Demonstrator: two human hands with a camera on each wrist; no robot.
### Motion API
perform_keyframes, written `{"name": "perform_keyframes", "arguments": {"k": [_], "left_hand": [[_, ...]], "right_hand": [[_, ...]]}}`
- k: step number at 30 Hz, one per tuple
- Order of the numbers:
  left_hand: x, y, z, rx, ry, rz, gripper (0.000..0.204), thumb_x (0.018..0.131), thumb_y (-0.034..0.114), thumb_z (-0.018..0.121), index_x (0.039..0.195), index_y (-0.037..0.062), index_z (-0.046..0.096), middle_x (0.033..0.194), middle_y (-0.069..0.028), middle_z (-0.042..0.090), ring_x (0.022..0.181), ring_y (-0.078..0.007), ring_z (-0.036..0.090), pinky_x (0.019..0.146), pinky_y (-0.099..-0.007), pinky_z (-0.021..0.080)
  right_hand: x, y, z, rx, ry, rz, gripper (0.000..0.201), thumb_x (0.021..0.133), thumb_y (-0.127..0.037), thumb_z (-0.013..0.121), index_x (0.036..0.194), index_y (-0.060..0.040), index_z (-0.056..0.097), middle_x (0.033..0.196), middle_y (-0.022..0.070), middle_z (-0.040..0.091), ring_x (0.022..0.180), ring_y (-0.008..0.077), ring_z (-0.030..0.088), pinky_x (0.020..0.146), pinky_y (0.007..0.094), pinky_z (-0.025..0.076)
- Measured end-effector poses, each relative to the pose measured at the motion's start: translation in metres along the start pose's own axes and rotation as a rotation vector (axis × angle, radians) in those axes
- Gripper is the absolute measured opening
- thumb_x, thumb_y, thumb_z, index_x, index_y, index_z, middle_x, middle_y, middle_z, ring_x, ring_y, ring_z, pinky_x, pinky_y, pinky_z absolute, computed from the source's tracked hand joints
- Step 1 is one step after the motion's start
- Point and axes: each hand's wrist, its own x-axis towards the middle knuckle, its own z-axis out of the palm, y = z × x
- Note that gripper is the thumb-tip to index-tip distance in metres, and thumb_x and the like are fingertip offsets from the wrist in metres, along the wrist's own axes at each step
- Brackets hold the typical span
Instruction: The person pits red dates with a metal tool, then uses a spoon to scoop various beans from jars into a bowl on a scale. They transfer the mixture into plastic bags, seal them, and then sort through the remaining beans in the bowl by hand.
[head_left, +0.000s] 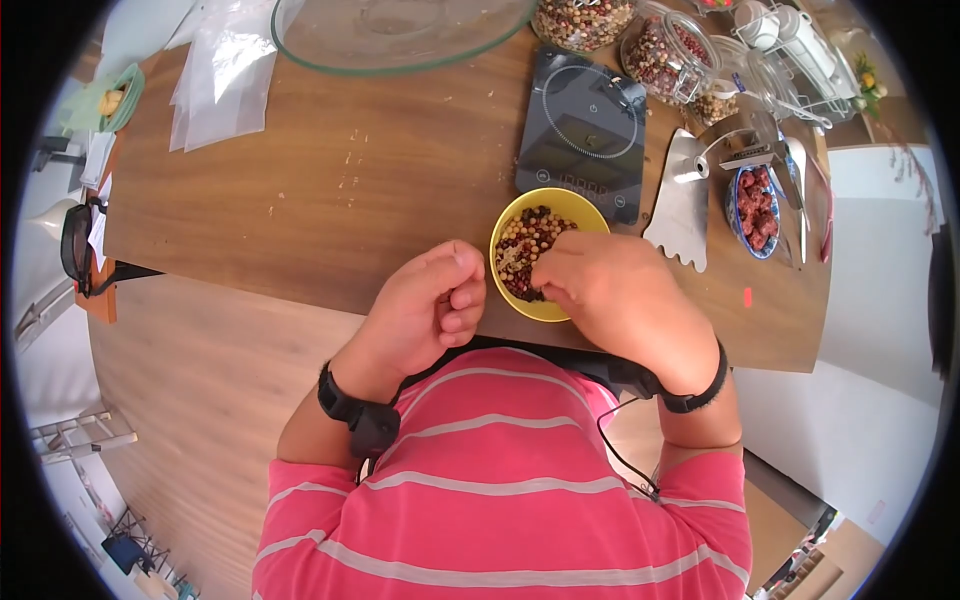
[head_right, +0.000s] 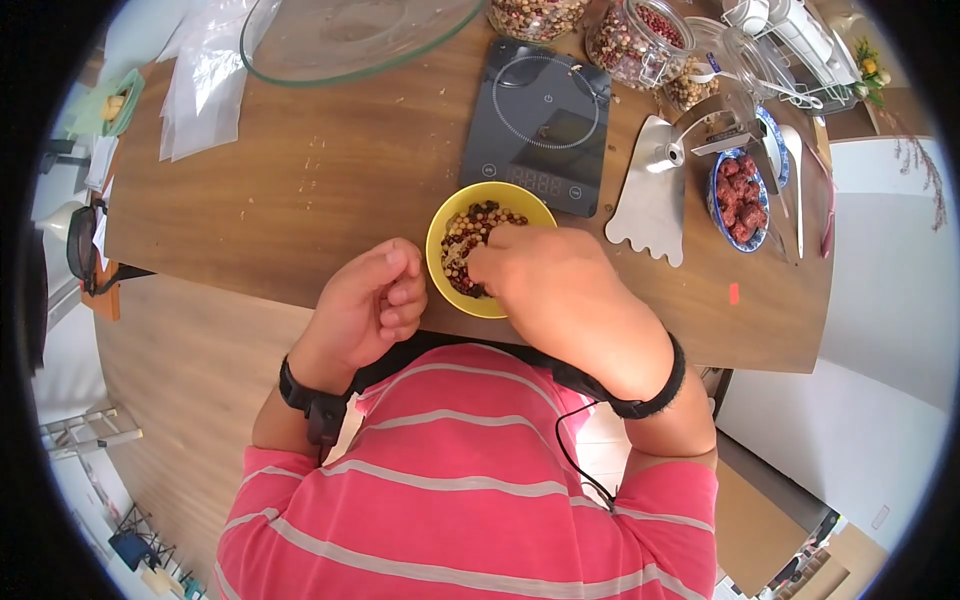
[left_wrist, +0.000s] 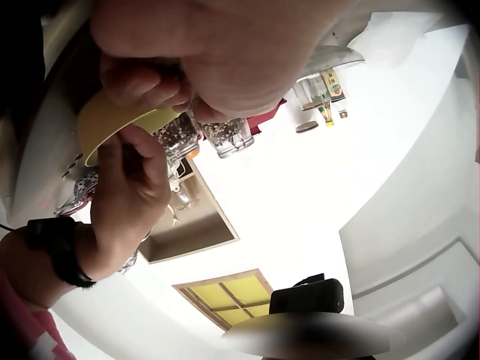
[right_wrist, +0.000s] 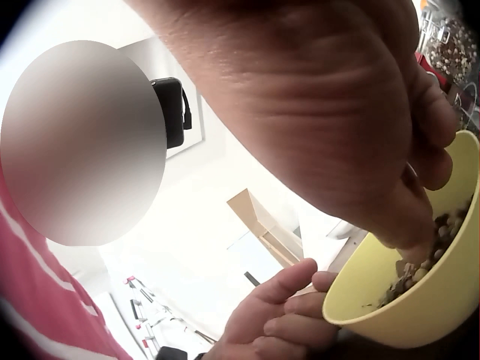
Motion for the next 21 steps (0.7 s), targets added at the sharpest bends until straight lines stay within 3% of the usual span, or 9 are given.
{"name": "perform_keyframes", "arguments": {"k": [2, 4, 8, 14, 16, 21], "left_hand": [[-0.002, -0.002, 0.004, 0.054, 0.014, -0.042, 0.022, 0.106, 0.031, 0.057, 0.096, 0.0111, 0.053, 0.075, 0.0030, 0.043, 0.058, -0.0065, 0.036, 0.048, -0.0215, 0.031], [-0.002, -0.004, 0.006, 0.102, 0.023, -0.090, 0.021, 0.106, 0.030, 0.057, 0.096, 0.0116, 0.052, 0.074, 0.0030, 0.043, 0.058, -0.0063, 0.036, 0.048, -0.0215, 0.031], [-0.001, -0.011, 0.015, 0.199, 0.056, -0.171, 0.018, 0.108, 0.027, 0.056, 0.100, 0.0122, 0.050, 0.075, 0.0027, 0.044, 0.059, -0.0061, 0.037, 0.050, -0.0216, 0.032], [0.003, -0.021, 0.018, 0.204, 0.126, -0.085, 0.016, 0.108, 0.026, 0.056, 0.102, 0.0123, 0.051, 0.081, 0.0015, 0.048, 0.063, -0.0075, 0.042, 0.052, -0.0232, 0.035], [0.005, -0.022, 0.021, 0.190, 0.130, -0.082, 0.016, 0.108, 0.026, 0.056, 0.102, 0.0125, 0.051, 0.082, 0.0012, 0.049, 0.063, -0.0079, 0.043, 0.053, -0.0236, 0.035], [0.008, -0.025, 0.023, 0.158, 0.144, -0.066, 0.015, 0.108, 0.026, 0.055, 0.103, 0.0130, 0.051, 0.083, 0.0004, 0.051, 0.064, -0.0088, 0.045, 0.054, -0.0241, 0.036]], "right_hand": [[0.000, 0.001, 0.006, 0.057, -0.067, -0.048, 0.015, 0.079, -0.005, 0.068, 0.093, -0.0063, 0.071, 0.086, 0.0110, 0.068, 0.085, 0.0346, 0.070, 0.071, 0.0464, 0.055], [0.003, 0.003, 0.012, -0.035, -0.194, -0.055, 0.016, 0.085, -0.009, 0.069, 0.099, -0.0113, 0.076, 0.090, 0.0087, 0.071, 0.086, 0.0318, 0.071, 0.073, 0.0445, 0.055], [0.009, 0.004, 0.013, 0.001, -0.225, -0.057, 0.017, 0.085, -0.009, 0.068, 0.100, -0.0104, 0.077, 0.094, 0.0097, 0.073, 0.089, 0.0320, 0.071, 0.076, 0.0441, 0.056], [0.011, 0.010, 0.003, 0.138, -0.337, 0.005, 0.019, 0.086, -0.006, 0.067, 0.103, -0.0079, 0.076, 0.093, 0.0126, 0.074, 0.090, 0.0340, 0.071, 0.075, 0.0444, 0.055], [0.012, 0.011, -0.004, 0.298, -0.386, 0.050, 0.023, 0.085, -0.003, 0.068, 0.106, -0.0081, 0.074, 0.090, 0.0133, 0.074, 0.089, 0.0351, 0.070, 0.074, 0.0441, 0.054], [0.009, 0.020, -0.001, 0.375, -0.397, 0.052, 0.024, 0.085, -0.001, 0.067, 0.108, -0.0074, 0.073, 0.091, 0.0143, 0.073, 0.088, 0.0347, 0.070, 0.073, 0.0427, 0.053]]}}
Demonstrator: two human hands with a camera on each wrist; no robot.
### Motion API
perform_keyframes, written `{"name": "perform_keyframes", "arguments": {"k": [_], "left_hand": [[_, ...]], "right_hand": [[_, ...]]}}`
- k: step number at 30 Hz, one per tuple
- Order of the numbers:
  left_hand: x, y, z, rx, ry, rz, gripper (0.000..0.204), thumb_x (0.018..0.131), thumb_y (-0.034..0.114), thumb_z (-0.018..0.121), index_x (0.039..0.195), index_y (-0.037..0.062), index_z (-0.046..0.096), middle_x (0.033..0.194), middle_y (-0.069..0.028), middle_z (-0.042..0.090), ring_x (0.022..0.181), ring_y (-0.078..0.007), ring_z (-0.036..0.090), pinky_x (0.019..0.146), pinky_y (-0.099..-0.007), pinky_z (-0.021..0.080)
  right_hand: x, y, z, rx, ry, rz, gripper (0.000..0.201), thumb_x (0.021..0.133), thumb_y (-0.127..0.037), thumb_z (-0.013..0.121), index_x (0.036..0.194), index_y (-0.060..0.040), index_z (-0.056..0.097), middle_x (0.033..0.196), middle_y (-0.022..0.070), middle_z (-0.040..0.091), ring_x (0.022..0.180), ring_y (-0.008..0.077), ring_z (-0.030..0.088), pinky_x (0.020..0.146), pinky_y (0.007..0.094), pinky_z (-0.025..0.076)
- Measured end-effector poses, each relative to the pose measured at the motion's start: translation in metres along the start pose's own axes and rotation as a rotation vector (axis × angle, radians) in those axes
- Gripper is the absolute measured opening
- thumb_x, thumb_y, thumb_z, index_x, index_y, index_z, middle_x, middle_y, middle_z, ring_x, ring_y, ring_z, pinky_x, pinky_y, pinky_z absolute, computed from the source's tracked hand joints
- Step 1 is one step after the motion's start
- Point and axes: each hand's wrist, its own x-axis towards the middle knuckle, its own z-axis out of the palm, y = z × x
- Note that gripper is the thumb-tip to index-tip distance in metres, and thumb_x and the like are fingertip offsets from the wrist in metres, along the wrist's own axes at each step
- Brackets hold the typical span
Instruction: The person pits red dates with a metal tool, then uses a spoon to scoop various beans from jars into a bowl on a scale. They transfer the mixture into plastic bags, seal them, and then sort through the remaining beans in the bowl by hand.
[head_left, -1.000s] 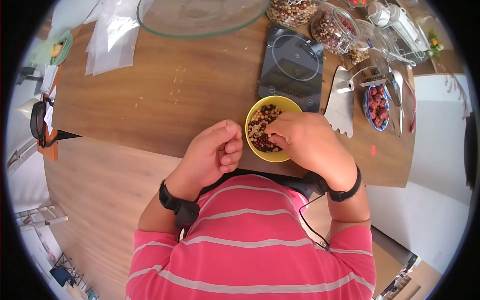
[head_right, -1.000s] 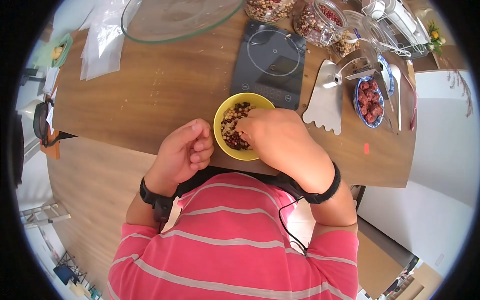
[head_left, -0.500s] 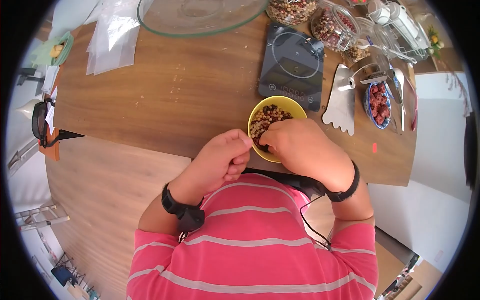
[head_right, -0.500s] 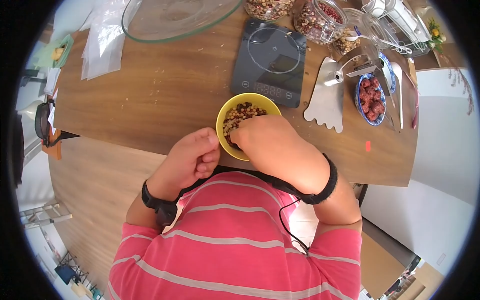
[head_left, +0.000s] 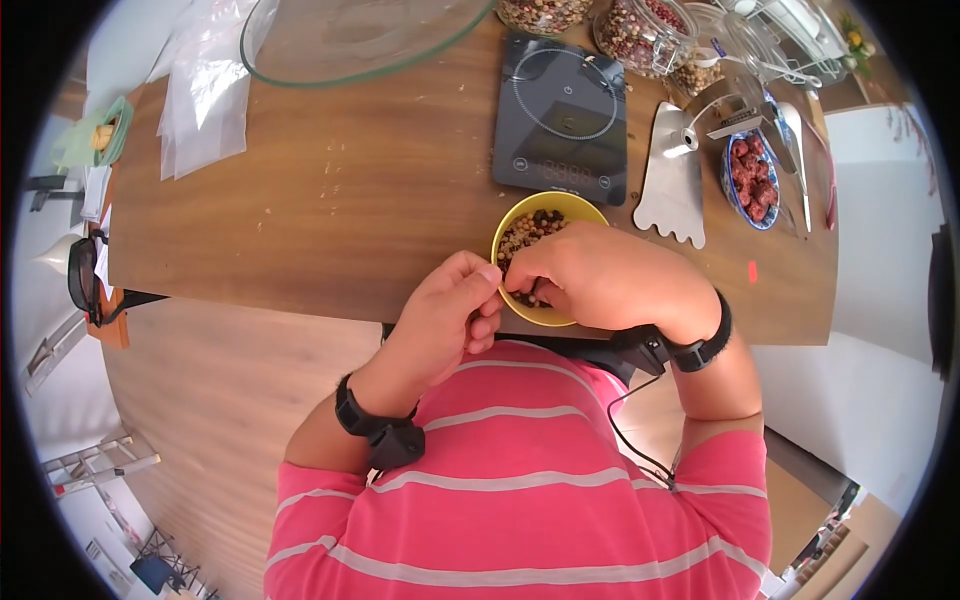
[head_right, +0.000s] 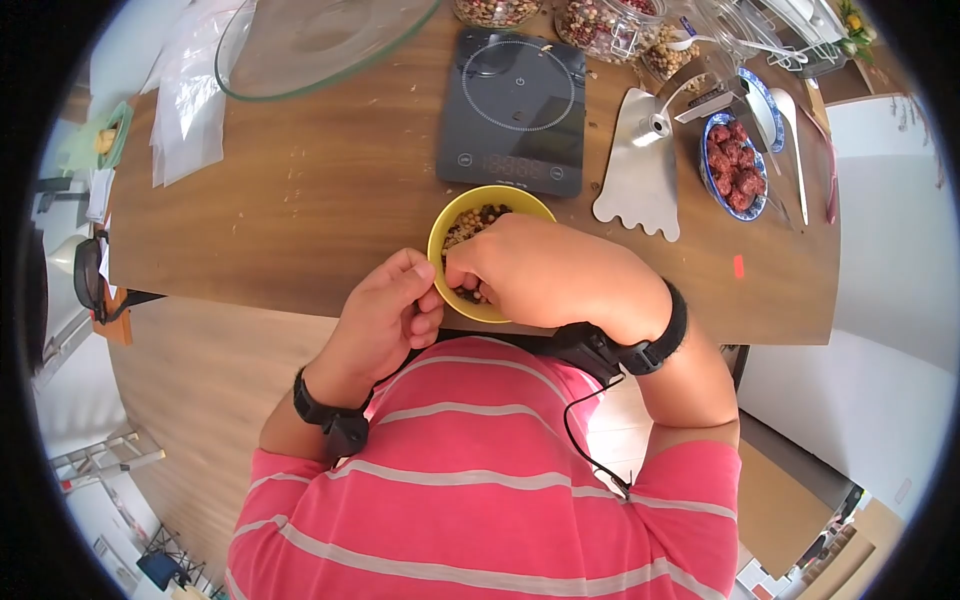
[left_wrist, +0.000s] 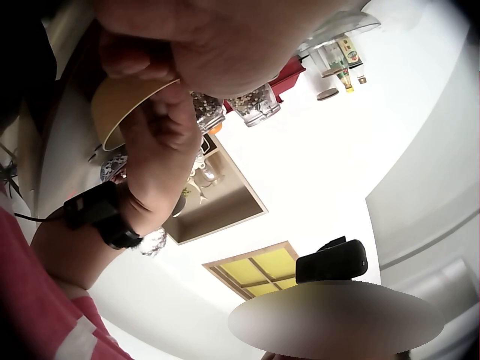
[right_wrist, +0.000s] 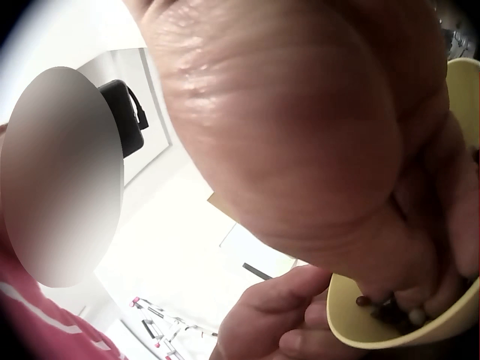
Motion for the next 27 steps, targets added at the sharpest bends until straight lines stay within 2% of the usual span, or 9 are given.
{"name": "perform_keyframes", "arguments": {"k": [5, 7, 11, 14, 19, 24, 27], "left_hand": [[-0.001, 0.000, 0.000, -0.028, -0.002, 0.009, 0.014, 0.108, 0.026, 0.055, 0.102, 0.0131, 0.052, 0.083, 0.0001, 0.051, 0.064, -0.0091, 0.046, 0.054, -0.0243, 0.037], [-0.001, -0.001, 0.000, -0.028, 0.001, 0.015, 0.014, 0.108, 0.026, 0.055, 0.102, 0.0130, 0.052, 0.083, 0.0000, 0.051, 0.064, -0.0091, 0.046, 0.054, -0.0243, 0.037], [0.000, -0.003, 0.000, -0.030, 0.007, 0.035, 0.014, 0.108, 0.025, 0.055, 0.103, 0.0127, 0.053, 0.083, -0.0002, 0.051, 0.064, -0.0092, 0.046, 0.054, -0.0243, 0.037], [0.000, -0.003, 0.000, -0.026, 0.013, 0.043, 0.013, 0.108, 0.024, 0.055, 0.103, 0.0123, 0.053, 0.083, -0.0003, 0.051, 0.064, -0.0092, 0.046, 0.054, -0.0242, 0.037], [-0.001, -0.004, -0.001, -0.037, 0.010, 0.064, 0.013, 0.108, 0.024, 0.055, 0.103, 0.0120, 0.053, 0.083, 0.0000, 0.051, 0.064, -0.0090, 0.046, 0.054, -0.0242, 0.037], [0.001, -0.003, 0.003, -0.010, 0.002, 0.069, 0.015, 0.105, 0.021, 0.061, 0.102, 0.0110, 0.051, 0.082, 0.0009, 0.050, 0.064, -0.0068, 0.044, 0.053, -0.0228, 0.035], [0.005, -0.001, 0.004, 0.129, 0.005, 0.076, 0.021, 0.102, 0.018, 0.067, 0.101, 0.0103, 0.048, 0.082, 0.0016, 0.049, 0.063, -0.0043, 0.042, 0.051, -0.0215, 0.032]], "right_hand": [[-0.003, 0.006, 0.001, 0.069, 0.020, -0.027, 0.020, 0.086, -0.001, 0.065, 0.104, -0.0050, 0.073, 0.092, 0.0162, 0.074, 0.090, 0.0352, 0.070, 0.077, 0.0444, 0.053], [-0.005, 0.009, 0.000, 0.171, -0.018, -0.047, 0.022, 0.087, -0.001, 0.064, 0.107, -0.0045, 0.073, 0.093, 0.0166, 0.074, 0.091, 0.0345, 0.071, 0.077, 0.0437, 0.053], [-0.005, 0.008, -0.002, 0.171, -0.051, -0.008, 0.027, 0.087, -0.002, 0.064, 0.113, -0.0042, 0.072, 0.094, 0.0161, 0.074, 0.090, 0.0336, 0.071, 0.076, 0.0433, 0.053], [-0.005, 0.009, -0.004, 0.199, -0.093, -0.014, 0.028, 0.087, -0.004, 0.068, 0.115, -0.0028, 0.070, 0.094, 0.0159, 0.073, 0.090, 0.0317, 0.072, 0.078, 0.0415, 0.054], [-0.010, 0.004, -0.001, 0.386, -0.112, 0.003, 0.038, 0.079, -0.013, 0.084, 0.110, 0.0026, 0.068, 0.096, 0.0160, 0.073, 0.093, 0.0305, 0.072, 0.083, 0.0395, 0.057], [-0.010, 0.003, 0.012, 0.290, -0.003, -0.037, 0.044, 0.077, -0.016, 0.087, 0.111, 0.0019, 0.065, 0.100, 0.0154, 0.072, 0.095, 0.0299, 0.072, 0.083, 0.0387, 0.057], [-0.011, 0.002, 0.012, 0.273, 0.021, -0.026, 0.046, 0.076, -0.016, 0.087, 0.111, 0.0011, 0.064, 0.101, 0.0150, 0.071, 0.097, 0.0296, 0.071, 0.084, 0.0387, 0.057]]}}
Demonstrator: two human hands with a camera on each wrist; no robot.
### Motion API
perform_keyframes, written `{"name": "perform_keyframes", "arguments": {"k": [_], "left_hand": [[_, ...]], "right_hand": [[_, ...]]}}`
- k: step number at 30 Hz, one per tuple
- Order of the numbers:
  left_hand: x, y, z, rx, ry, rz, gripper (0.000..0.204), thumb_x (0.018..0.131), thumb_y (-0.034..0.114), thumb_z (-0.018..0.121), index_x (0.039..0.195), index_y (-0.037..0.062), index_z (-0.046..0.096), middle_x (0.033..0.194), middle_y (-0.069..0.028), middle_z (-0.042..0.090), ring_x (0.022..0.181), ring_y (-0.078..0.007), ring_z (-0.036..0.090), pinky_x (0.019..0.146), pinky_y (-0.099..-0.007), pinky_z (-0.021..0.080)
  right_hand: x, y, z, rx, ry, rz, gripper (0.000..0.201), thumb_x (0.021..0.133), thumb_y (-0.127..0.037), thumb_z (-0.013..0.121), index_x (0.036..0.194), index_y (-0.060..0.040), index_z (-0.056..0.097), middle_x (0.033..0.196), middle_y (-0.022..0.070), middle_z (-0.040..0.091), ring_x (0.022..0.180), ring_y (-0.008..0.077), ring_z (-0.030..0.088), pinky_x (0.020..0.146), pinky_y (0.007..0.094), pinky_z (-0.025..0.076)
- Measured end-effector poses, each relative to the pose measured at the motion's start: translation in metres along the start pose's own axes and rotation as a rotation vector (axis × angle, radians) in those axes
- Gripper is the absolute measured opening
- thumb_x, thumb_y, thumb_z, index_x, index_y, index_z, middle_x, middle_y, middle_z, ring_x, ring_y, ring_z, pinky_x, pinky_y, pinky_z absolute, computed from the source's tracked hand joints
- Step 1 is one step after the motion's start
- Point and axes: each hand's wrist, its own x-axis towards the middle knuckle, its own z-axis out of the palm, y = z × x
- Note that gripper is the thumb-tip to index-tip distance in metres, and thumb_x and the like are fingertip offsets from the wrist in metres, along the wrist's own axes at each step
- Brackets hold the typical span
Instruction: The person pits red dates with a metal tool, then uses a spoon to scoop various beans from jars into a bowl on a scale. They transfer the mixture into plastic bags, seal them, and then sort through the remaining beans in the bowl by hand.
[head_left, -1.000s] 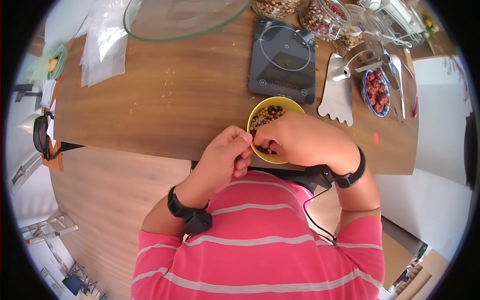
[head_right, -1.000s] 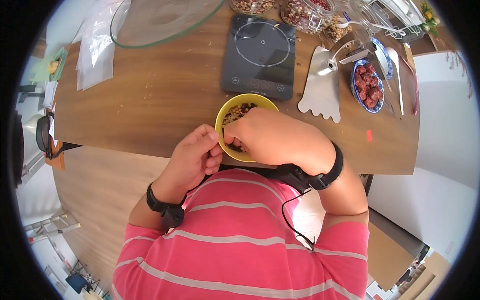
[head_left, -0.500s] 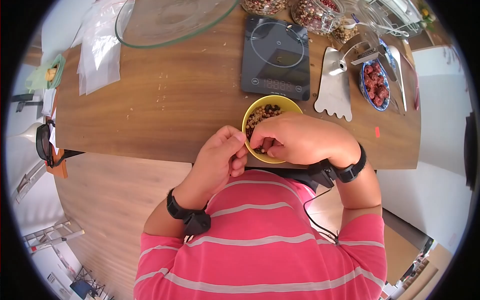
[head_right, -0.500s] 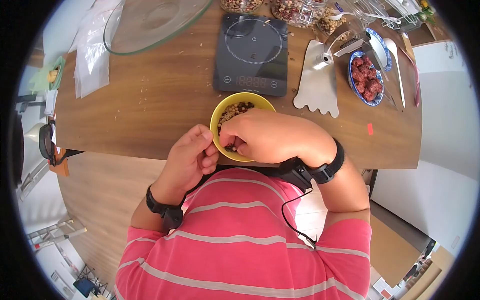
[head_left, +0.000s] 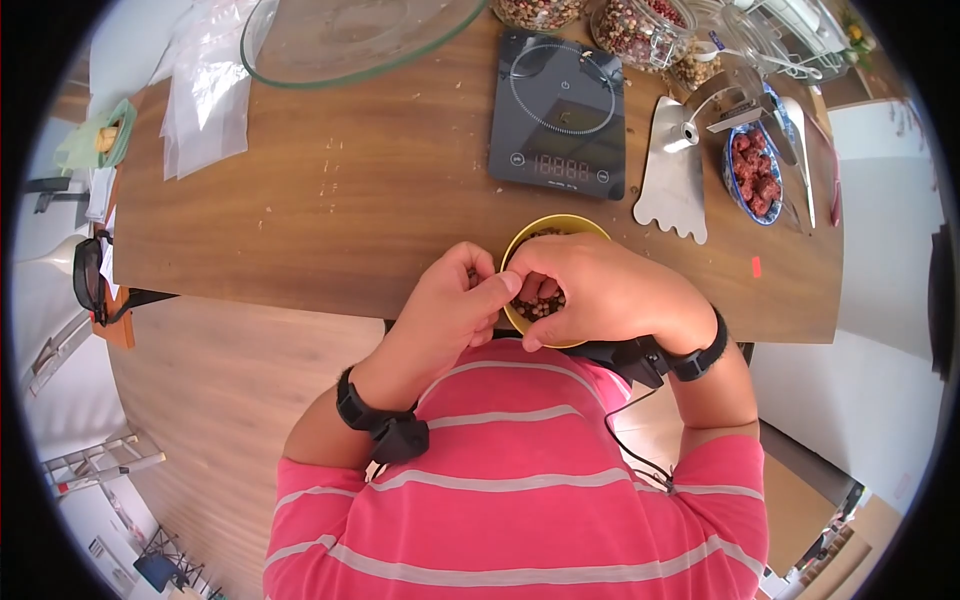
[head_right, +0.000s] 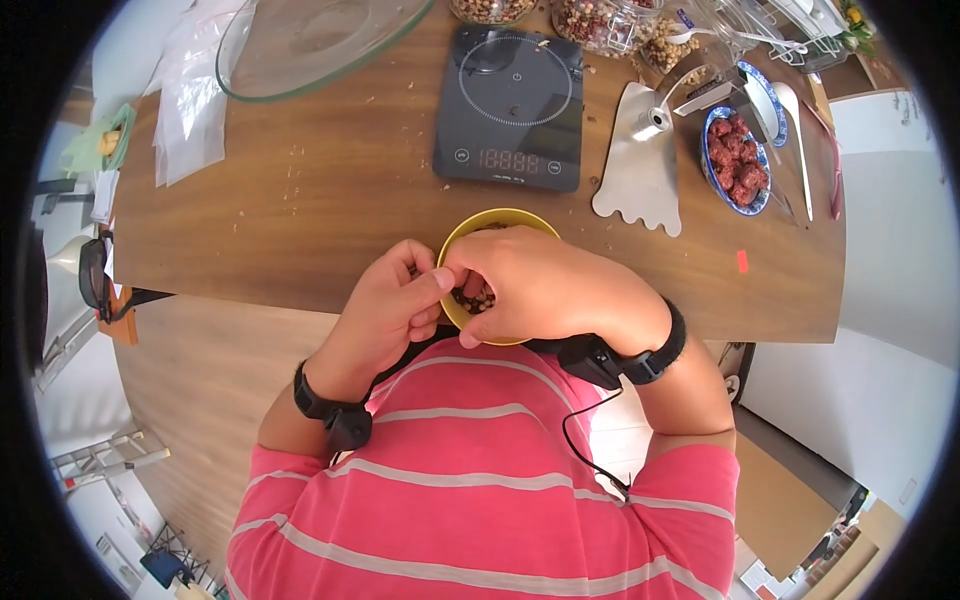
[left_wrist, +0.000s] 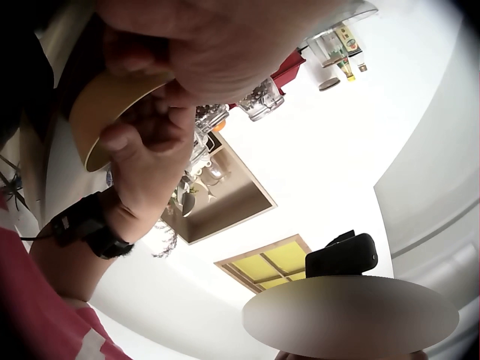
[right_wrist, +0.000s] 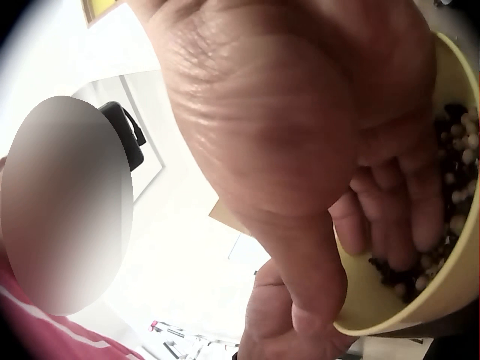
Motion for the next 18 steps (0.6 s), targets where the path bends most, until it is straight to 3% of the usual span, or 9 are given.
{"name": "perform_keyframes", "arguments": {"k": [6, 11, 13, 14, 16, 18], "left_hand": [[-0.001, 0.007, -0.002, 0.058, 0.016, -0.028, 0.022, 0.099, 0.012, 0.068, 0.099, 0.0103, 0.046, 0.077, 0.0033, 0.047, 0.057, -0.0029, 0.039, 0.047, -0.0210, 0.028], [-0.004, 0.012, -0.007, 0.063, 0.093, 0.072, 0.019, 0.097, 0.004, 0.063, 0.096, 0.0106, 0.046, 0.073, 0.0041, 0.045, 0.054, -0.0035, 0.038, 0.046, -0.0215, 0.028], [-0.004, 0.009, -0.011, 0.037, 0.090, 0.089, 0.018, 0.098, 0.006, 0.063, 0.096, 0.0112, 0.046, 0.073, 0.0042, 0.045, 0.054, -0.0039, 0.038, 0.046, -0.0217, 0.028], [-0.004, 0.008, -0.012, 0.016, 0.085, 0.089, 0.017, 0.099, 0.008, 0.063, 0.096, 0.0118, 0.046, 0.072, 0.0042, 0.045, 0.054, -0.0043, 0.037, 0.046, -0.0219, 0.028], [-0.006, 0.012, -0.012, -0.031, 0.090, 0.063, 0.016, 0.100, 0.011, 0.062, 0.096, 0.0125, 0.046, 0.073, 0.0041, 0.044, 0.055, -0.0048, 0.038, 0.047, -0.0222, 0.029], [-0.007, 0.014, -0.011, -0.071, 0.085, 0.025, 0.016, 0.101, 0.013, 0.061, 0.097, 0.0133, 0.047, 0.073, 0.0040, 0.044, 0.055, -0.0052, 0.038, 0.047, -0.0226, 0.029]], "right_hand": [[0.001, 0.001, 0.007, 0.030, 0.033, -0.037, 0.044, 0.078, -0.013, 0.084, 0.114, -0.0006, 0.064, 0.106, 0.0143, 0.069, 0.099, 0.0305, 0.070, 0.084, 0.0399, 0.057], [0.009, -0.008, -0.001, -0.096, 0.102, -0.153, 0.036, 0.080, -0.008, 0.078, 0.114, -0.0032, 0.067, 0.103, 0.0126, 0.070, 0.098, 0.0313, 0.070, 0.083, 0.0409, 0.056], [0.005, -0.014, -0.012, -0.059, 0.120, -0.014, 0.027, 0.084, -0.004, 0.072, 0.110, -0.0038, 0.069, 0.100, 0.0147, 0.071, 0.098, 0.0343, 0.070, 0.083, 0.0430, 0.055], [0.006, -0.013, -0.014, -0.065, 0.113, -0.019, 0.027, 0.084, -0.004, 0.072, 0.110, -0.0038, 0.069, 0.100, 0.0147, 0.071, 0.098, 0.0343, 0.070, 0.083, 0.0430, 0.055], [0.006, -0.008, -0.013, -0.318, 0.273, -0.117, 0.023, 0.086, -0.001, 0.067, 0.109, -0.0034, 0.070, 0.100, 0.0178, 0.072, 0.098, 0.0371, 0.069, 0.084, 0.0451, 0.055], [0.012, -0.007, -0.004, -0.320, 0.247, -0.138, 0.023, 0.085, 0.000, 0.067, 0.108, -0.0027, 0.070, 0.099, 0.0178, 0.072, 0.096, 0.0375, 0.069, 0.082, 0.0444, 0.055]]}}
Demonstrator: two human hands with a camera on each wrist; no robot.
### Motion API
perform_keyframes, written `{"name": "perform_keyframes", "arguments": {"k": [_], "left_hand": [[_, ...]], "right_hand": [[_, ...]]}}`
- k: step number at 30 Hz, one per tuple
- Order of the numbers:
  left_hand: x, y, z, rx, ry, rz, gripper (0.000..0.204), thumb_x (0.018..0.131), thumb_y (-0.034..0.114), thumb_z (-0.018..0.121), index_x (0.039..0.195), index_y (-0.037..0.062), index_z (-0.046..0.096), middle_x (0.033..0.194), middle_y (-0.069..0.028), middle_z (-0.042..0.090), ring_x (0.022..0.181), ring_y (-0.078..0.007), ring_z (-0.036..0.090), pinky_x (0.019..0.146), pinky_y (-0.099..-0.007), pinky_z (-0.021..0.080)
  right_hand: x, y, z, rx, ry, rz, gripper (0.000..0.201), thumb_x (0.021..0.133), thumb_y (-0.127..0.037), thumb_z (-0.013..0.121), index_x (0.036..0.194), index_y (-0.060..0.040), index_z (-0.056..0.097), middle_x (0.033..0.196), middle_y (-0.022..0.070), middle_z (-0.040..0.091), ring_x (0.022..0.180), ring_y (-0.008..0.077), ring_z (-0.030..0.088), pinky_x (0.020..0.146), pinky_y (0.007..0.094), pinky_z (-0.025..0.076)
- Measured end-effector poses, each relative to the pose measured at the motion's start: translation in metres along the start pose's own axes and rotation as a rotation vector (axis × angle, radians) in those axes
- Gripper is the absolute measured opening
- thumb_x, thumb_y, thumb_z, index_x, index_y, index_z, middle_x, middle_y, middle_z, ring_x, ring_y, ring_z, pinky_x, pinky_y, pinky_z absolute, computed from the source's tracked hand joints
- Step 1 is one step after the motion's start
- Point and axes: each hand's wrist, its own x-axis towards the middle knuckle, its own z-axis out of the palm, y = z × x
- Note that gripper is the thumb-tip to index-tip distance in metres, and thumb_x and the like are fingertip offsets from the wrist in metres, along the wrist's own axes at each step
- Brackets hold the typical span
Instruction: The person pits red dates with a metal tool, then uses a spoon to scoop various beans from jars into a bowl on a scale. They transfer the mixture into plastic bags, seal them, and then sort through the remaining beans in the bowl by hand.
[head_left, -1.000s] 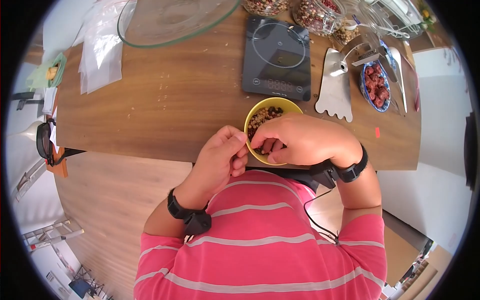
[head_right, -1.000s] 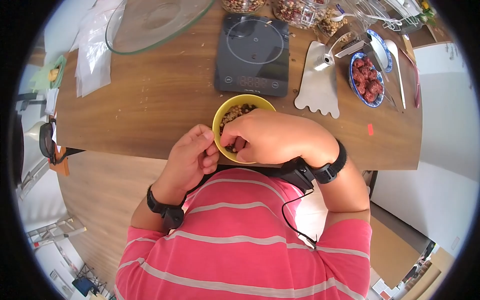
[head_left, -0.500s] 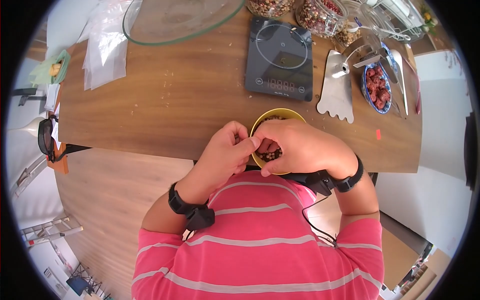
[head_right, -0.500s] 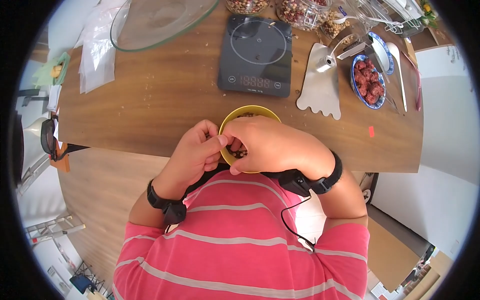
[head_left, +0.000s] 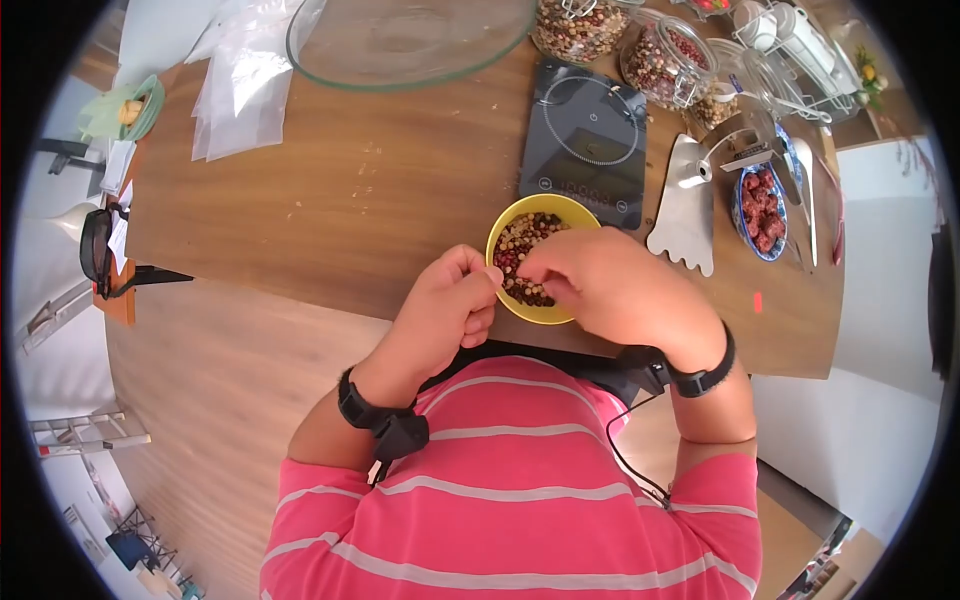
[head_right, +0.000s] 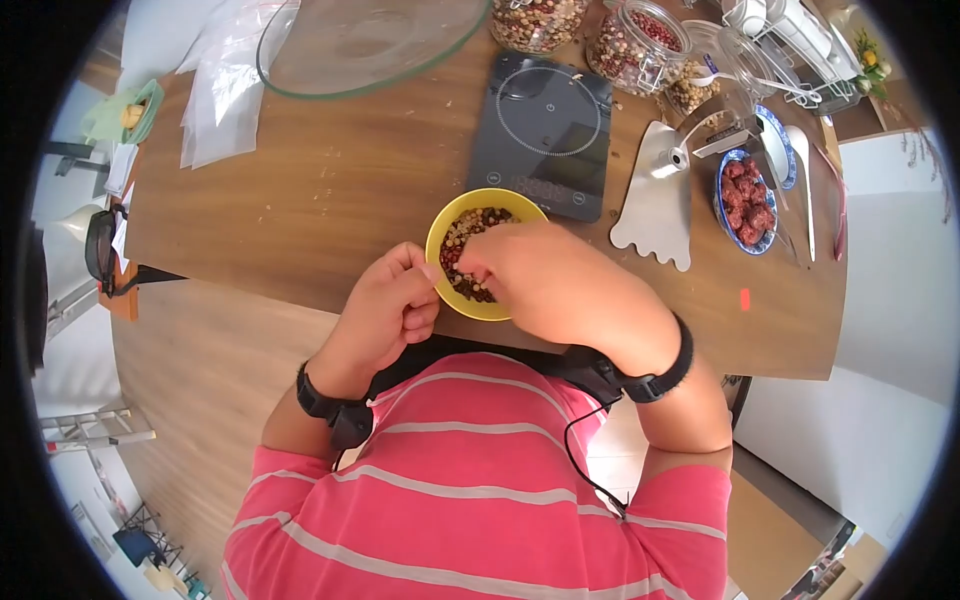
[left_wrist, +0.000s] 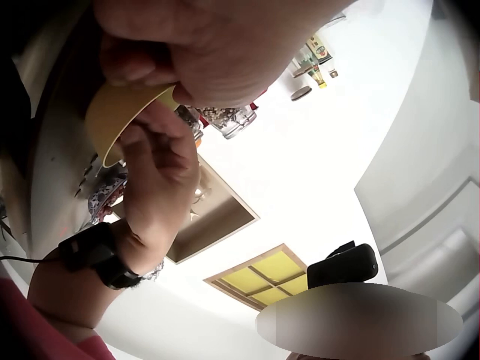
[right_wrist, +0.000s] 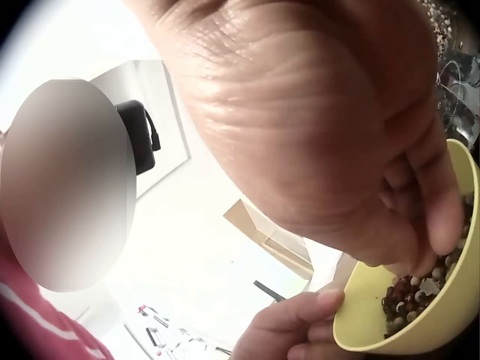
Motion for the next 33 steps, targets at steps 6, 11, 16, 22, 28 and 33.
{"name": "perform_keyframes", "arguments": {"k": [6, 11, 16, 22, 28, 33], "left_hand": [[0.001, -0.002, -0.005, -0.013, -0.048, 0.011, 0.015, 0.104, 0.020, 0.061, 0.098, 0.0145, 0.048, 0.076, 0.0036, 0.044, 0.058, -0.0060, 0.039, 0.049, -0.0231, 0.031], [0.003, -0.002, -0.007, -0.040, -0.069, 0.001, 0.016, 0.105, 0.022, 0.061, 0.099, 0.0143, 0.048, 0.077, 0.0030, 0.046, 0.058, -0.0065, 0.040, 0.049, -0.0230, 0.033], [0.003, -0.002, -0.008, -0.039, -0.084, 0.004, 0.016, 0.105, 0.022, 0.061, 0.099, 0.0136, 0.048, 0.078, 0.0027, 0.046, 0.059, -0.0067, 0.042, 0.049, -0.0232, 0.034], [0.002, -0.003, -0.009, -0.034, -0.088, 0.022, 0.016, 0.105, 0.022, 0.061, 0.100, 0.0128, 0.049, 0.078, 0.0023, 0.047, 0.059, -0.0070, 0.042, 0.050, -0.0235, 0.035], [0.002, -0.004, -0.009, -0.033, -0.090, 0.022, 0.016, 0.105, 0.021, 0.061, 0.099, 0.0128, 0.049, 0.078, 0.0023, 0.047, 0.059, -0.0070, 0.041, 0.050, -0.0234, 0.034], [0.002, -0.003, -0.007, -0.043, -0.091, 0.023, 0.015, 0.105, 0.020, 0.060, 0.098, 0.0130, 0.049, 0.078, 0.0025, 0.047, 0.059, -0.0068, 0.041, 0.050, -0.0235, 0.034]], "right_hand": [[0.007, -0.004, 0.024, -0.009, 0.027, 0.062, 0.025, 0.085, 0.001, 0.066, 0.110, -0.0019, 0.069, 0.099, 0.0184, 0.072, 0.097, 0.0392, 0.068, 0.083, 0.0449, 0.055], [0.012, -0.007, 0.027, 0.039, 0.004, 0.107, 0.030, 0.086, 0.002, 0.066, 0.115, -0.0023, 0.068, 0.102, 0.0188, 0.072, 0.097, 0.0378, 0.070, 0.084, 0.0437, 0.055], [0.016, -0.001, 0.020, 0.356, -0.049, 0.169, 0.025, 0.088, 0.005, 0.057, 0.111, 0.0010, 0.068, 0.101, 0.0195, 0.073, 0.096, 0.0368, 0.070, 0.084, 0.0425, 0.055], [0.019, 0.003, 0.014, 0.467, -0.153, 0.253, 0.024, 0.092, 0.005, 0.053, 0.111, 0.0034, 0.067, 0.100, 0.0163, 0.074, 0.094, 0.0291, 0.072, 0.082, 0.0369, 0.056], [0.017, 0.000, -0.001, 0.369, 0.053, 0.196, 0.023, 0.088, 0.007, 0.054, 0.104, 0.0003, 0.070, 0.090, 0.0167, 0.073, 0.087, 0.0309, 0.072, 0.079, 0.0390, 0.057], [0.010, 0.002, -0.014, 0.058, -0.129, 0.106, 0.027, 0.083, 0.010, 0.058, 0.104, -0.0022, 0.070, 0.090, 0.0144, 0.071, 0.084, 0.0317, 0.070, 0.075, 0.0388, 0.056]]}}
